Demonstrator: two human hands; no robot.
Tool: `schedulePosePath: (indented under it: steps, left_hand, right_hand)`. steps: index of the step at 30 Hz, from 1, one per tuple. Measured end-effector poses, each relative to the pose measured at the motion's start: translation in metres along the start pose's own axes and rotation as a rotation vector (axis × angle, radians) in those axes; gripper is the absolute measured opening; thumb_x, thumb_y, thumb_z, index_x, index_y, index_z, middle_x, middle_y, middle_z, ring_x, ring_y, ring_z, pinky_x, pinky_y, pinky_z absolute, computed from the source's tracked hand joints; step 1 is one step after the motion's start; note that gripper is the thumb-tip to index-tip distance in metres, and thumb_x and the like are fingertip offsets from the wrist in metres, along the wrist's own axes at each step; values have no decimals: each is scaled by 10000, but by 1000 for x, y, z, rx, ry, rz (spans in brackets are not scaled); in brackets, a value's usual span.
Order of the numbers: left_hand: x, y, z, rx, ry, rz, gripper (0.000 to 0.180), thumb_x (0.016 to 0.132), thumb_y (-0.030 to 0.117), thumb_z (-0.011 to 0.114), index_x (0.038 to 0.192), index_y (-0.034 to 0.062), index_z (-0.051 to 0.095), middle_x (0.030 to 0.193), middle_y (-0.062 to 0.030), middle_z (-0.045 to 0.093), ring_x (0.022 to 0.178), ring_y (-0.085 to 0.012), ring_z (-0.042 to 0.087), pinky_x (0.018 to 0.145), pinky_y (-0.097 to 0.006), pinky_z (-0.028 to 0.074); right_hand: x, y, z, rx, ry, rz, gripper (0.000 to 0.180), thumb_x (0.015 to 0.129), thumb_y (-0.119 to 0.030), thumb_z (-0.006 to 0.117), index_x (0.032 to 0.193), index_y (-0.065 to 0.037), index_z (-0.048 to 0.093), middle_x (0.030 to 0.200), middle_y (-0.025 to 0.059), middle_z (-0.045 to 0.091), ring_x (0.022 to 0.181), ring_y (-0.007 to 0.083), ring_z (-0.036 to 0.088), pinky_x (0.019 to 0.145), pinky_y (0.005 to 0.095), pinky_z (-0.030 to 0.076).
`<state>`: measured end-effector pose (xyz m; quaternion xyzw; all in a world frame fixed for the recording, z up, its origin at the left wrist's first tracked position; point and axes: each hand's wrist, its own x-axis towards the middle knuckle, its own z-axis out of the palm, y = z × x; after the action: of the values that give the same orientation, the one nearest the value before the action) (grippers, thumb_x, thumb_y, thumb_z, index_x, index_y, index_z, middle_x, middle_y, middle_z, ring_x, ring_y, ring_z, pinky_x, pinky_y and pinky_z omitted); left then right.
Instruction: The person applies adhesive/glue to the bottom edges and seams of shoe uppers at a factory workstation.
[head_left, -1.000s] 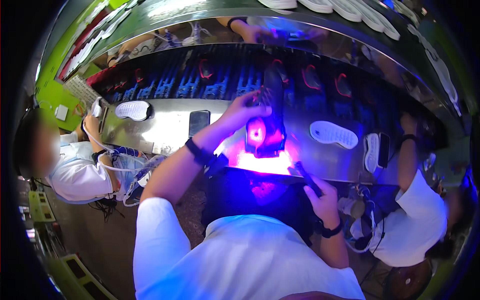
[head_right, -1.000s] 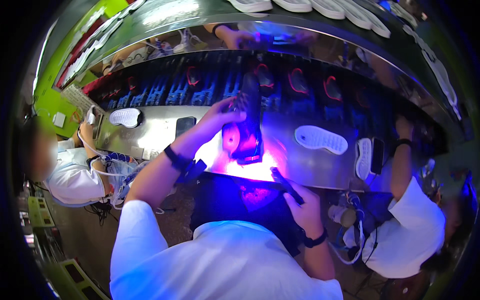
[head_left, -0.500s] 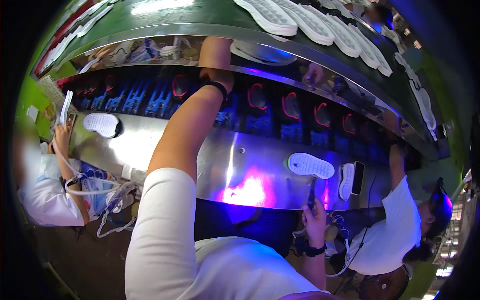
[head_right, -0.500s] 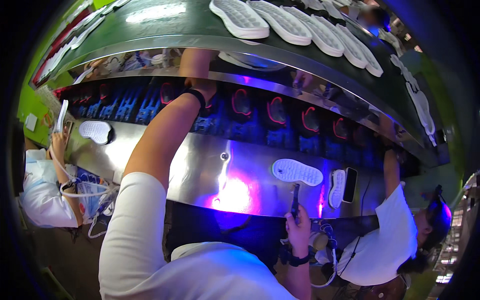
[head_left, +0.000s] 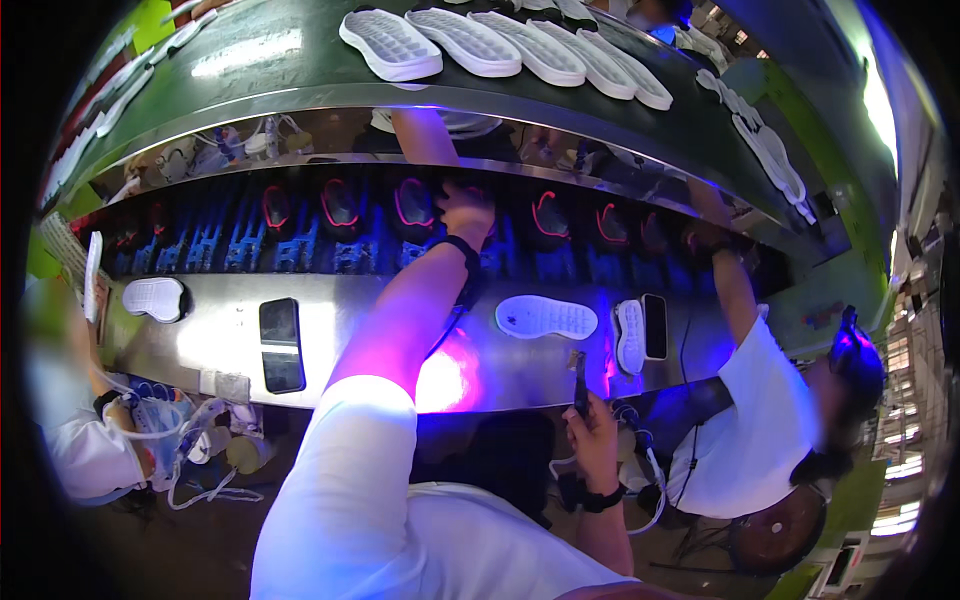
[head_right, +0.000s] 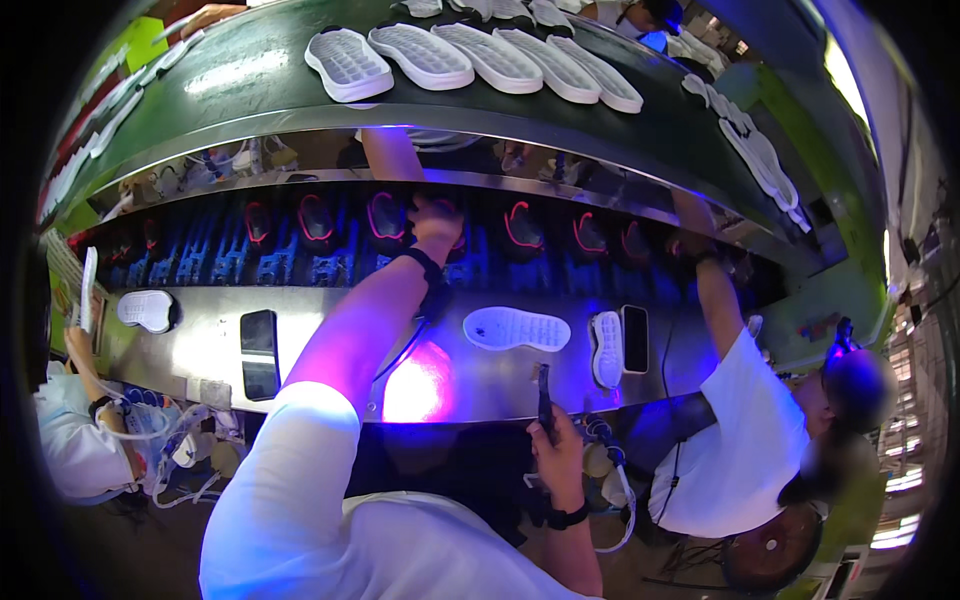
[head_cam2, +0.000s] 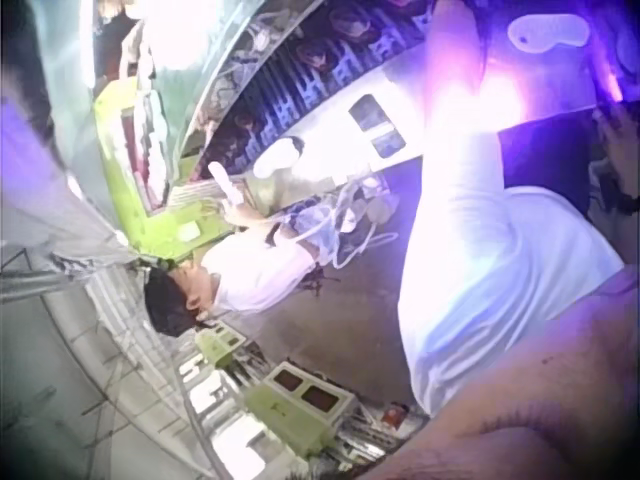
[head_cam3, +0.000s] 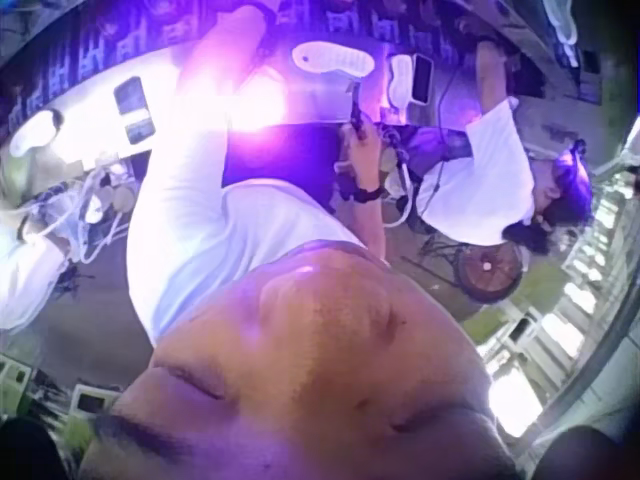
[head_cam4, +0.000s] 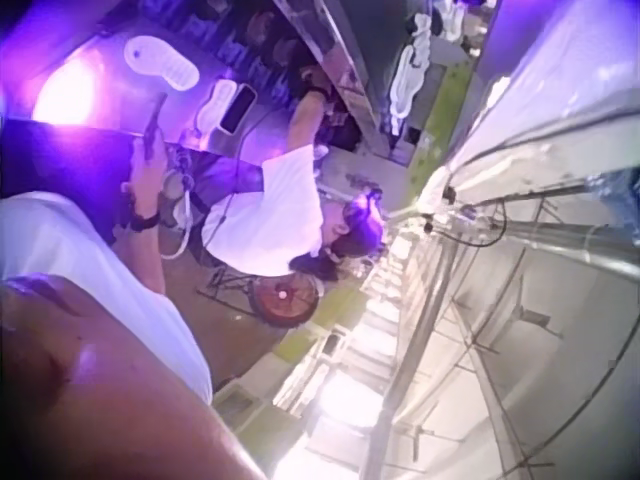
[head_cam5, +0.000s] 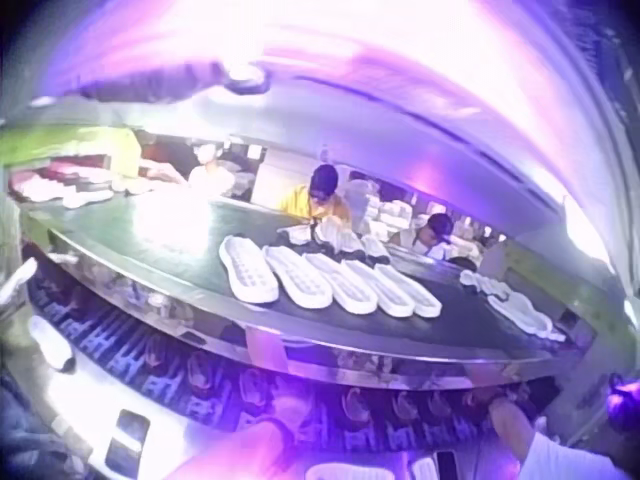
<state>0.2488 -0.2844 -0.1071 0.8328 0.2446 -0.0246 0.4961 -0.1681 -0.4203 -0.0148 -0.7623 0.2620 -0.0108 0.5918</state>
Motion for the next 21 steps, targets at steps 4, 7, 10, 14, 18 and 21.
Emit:
schedulePosePath:
  steps: [4,7,10,14,18,21]
  left_hand:
    - [-8,-30,-29,-150,-20,40,957,712,284,843,1483,97,307,1369,-302,459,1163,-483,592,958,-562,521]
    - [-93,-36,-85,-785,-418,-141,746,721,34,764,1399,55,452,1058,-150,606,949,-243,643,702,-449,573]
    - [-132,-102,-156,-597,-569,-78,771,748,27,768,1446,63,443,1157,-143,615,1037,-215,640,812,-392,571]
    - [-175,-138,-240,-145,-795,586,793,777,125,802,1476,54,436,1360,-121,577,1248,-212,572,1083,-370,447]
    - [-183,-109,-263,493,-806,1085,747,696,160,748,1416,112,555,1417,-176,518,1411,-397,413,1156,-496,371]
    - [-210,-77,-236,813,-620,1274,764,692,307,746,1390,62,557,1334,-209,563,1350,-428,459,1184,-578,288]
  right_hand:
    - [1,7,3,78,-58,32,370,955,-33,629,1322,-22,581,825,-11,619,588,46,500,522,219,414]
    - [5,24,-1,165,-62,18,367,956,-32,621,1322,-25,582,811,-17,611,586,41,497,513,217,407]
    - [6,39,-2,121,-66,-31,374,964,-43,626,1335,-37,581,804,-38,590,582,30,492,506,215,402]
    - [9,39,-6,189,-38,-15,379,975,-56,622,1351,-41,575,811,-43,586,576,28,483,503,211,397]
    - [3,23,-3,198,-52,-30,427,992,-74,616,1412,-44,546,839,-21,608,589,27,466,512,197,386]
    - [-2,12,-1,232,-42,-119,463,998,-75,611,1450,-49,519,855,-9,624,623,28,476,529,194,388]
